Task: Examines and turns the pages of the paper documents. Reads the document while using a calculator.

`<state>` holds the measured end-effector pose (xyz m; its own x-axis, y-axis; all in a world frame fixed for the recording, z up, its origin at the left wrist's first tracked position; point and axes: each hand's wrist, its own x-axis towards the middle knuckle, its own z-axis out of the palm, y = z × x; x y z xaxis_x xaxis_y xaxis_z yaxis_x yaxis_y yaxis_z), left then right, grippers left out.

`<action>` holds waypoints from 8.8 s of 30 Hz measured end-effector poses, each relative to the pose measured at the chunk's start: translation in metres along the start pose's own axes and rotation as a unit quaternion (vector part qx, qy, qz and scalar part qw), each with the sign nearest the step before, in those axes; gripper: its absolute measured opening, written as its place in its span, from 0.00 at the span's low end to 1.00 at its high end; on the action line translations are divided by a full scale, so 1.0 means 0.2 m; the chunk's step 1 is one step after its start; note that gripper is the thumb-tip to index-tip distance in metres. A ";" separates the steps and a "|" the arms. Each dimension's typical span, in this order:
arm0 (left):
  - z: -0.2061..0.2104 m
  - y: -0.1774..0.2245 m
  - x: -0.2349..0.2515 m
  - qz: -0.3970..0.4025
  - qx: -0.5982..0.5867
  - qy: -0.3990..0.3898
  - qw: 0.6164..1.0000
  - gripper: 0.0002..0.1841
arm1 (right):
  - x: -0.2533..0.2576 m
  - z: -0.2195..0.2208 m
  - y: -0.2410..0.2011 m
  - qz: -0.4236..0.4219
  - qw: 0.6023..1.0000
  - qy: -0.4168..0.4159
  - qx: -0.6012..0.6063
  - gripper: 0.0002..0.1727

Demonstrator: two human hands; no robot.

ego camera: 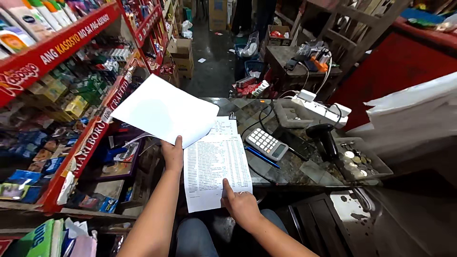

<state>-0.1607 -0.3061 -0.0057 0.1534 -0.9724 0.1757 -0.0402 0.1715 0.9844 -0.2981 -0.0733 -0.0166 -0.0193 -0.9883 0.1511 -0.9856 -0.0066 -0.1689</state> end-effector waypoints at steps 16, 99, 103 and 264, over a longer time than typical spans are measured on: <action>0.01 -0.02 0.01 0.063 0.018 0.058 0.996 0.58 | 0.00 -0.03 -0.01 0.017 0.998 -0.056 -0.003 0.32; -0.04 0.00 -0.04 0.068 0.063 -0.168 0.981 0.22 | 0.02 -0.30 0.35 0.105 0.979 -0.157 0.080 0.29; -0.05 0.01 -0.07 0.061 0.075 -0.174 0.980 0.24 | 0.06 -0.34 0.36 0.089 0.978 -0.175 0.066 0.26; -0.08 -0.02 -0.08 -0.010 0.024 -0.085 0.996 0.24 | -0.01 0.22 0.55 -0.043 0.947 0.308 -0.086 0.31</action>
<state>-0.1462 -0.2888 -0.0112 -0.0141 -0.9890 0.1470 -0.0858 0.1477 0.9853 -0.3994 -0.0796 -0.0789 0.0203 -0.7092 0.7048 -0.9997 -0.0056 0.0232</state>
